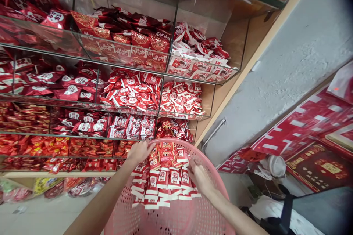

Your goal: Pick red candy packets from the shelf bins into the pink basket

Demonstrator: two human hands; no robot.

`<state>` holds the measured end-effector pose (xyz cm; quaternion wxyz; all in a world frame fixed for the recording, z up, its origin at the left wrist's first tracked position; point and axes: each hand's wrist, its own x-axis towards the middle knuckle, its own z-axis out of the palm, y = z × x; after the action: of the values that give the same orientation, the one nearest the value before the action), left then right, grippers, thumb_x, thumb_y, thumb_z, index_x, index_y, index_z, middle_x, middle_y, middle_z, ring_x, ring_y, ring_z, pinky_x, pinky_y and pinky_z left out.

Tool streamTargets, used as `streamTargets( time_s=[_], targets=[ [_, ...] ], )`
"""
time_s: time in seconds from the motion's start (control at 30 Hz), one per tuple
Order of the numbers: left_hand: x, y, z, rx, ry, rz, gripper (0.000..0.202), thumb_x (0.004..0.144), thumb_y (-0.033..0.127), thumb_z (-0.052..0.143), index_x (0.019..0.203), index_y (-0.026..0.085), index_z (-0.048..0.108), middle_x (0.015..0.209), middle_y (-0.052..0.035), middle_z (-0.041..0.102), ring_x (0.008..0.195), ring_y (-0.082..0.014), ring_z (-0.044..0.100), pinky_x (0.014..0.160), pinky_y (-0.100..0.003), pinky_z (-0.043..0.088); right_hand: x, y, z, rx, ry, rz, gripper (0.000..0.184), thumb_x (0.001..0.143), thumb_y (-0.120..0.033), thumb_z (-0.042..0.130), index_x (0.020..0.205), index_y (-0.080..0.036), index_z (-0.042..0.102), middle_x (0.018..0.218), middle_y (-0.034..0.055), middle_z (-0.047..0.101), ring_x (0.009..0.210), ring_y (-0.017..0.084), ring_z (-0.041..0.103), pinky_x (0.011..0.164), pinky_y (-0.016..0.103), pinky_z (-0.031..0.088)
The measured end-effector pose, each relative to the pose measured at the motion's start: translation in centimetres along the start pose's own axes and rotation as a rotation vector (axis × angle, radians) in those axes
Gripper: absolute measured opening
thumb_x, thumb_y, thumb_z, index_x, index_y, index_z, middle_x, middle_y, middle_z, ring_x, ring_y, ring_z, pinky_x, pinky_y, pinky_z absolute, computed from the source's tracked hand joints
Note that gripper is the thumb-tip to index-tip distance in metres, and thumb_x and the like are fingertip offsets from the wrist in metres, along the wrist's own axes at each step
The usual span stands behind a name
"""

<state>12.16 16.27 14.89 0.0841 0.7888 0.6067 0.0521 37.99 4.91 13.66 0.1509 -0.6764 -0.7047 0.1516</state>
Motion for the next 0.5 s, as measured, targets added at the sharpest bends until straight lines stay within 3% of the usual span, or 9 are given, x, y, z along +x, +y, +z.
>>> streamTargets(
  time_s=[0.3, 0.43, 0.5],
  targets=[
    [0.0, 0.0, -0.1, -0.020, -0.016, -0.005, 0.062, 0.088, 0.058, 0.018, 0.110, 0.014, 0.056, 0.095, -0.0150, 0.068, 0.089, -0.0265, 0.065, 0.074, -0.035, 0.046, -0.8, -0.6, -0.5, 0.021, -0.082, -0.020, 0.027, 0.082, -0.009, 0.035, 0.090, -0.015, 0.060, 0.100, 0.0109, 0.061, 0.086, 0.018, 0.059, 0.073, 0.025, 0.043],
    [0.0, 0.0, -0.1, -0.021, -0.026, -0.010, 0.062, 0.088, 0.059, 0.019, 0.111, 0.014, 0.056, 0.095, -0.0151, 0.068, 0.089, -0.0262, 0.064, 0.075, -0.034, 0.045, -2.5, -1.1, -1.0, 0.027, -0.210, -0.052, 0.031, 0.083, -0.023, 0.044, 0.111, -0.017, 0.058, 0.127, 0.0124, 0.050, 0.102, 0.022, 0.058, 0.085, 0.029, 0.044],
    [0.0, -0.1, 0.0, -0.023, -0.018, -0.005, 0.063, 0.087, 0.059, 0.019, 0.111, 0.014, 0.056, 0.094, -0.0151, 0.068, 0.088, -0.0264, 0.065, 0.074, -0.034, 0.045, -3.1, -1.4, -1.0, -0.049, -0.278, -0.031, 0.047, 0.077, -0.023, 0.053, 0.124, -0.017, 0.051, 0.138, 0.0135, 0.040, 0.114, 0.026, 0.051, 0.092, 0.031, 0.042]
  ],
)
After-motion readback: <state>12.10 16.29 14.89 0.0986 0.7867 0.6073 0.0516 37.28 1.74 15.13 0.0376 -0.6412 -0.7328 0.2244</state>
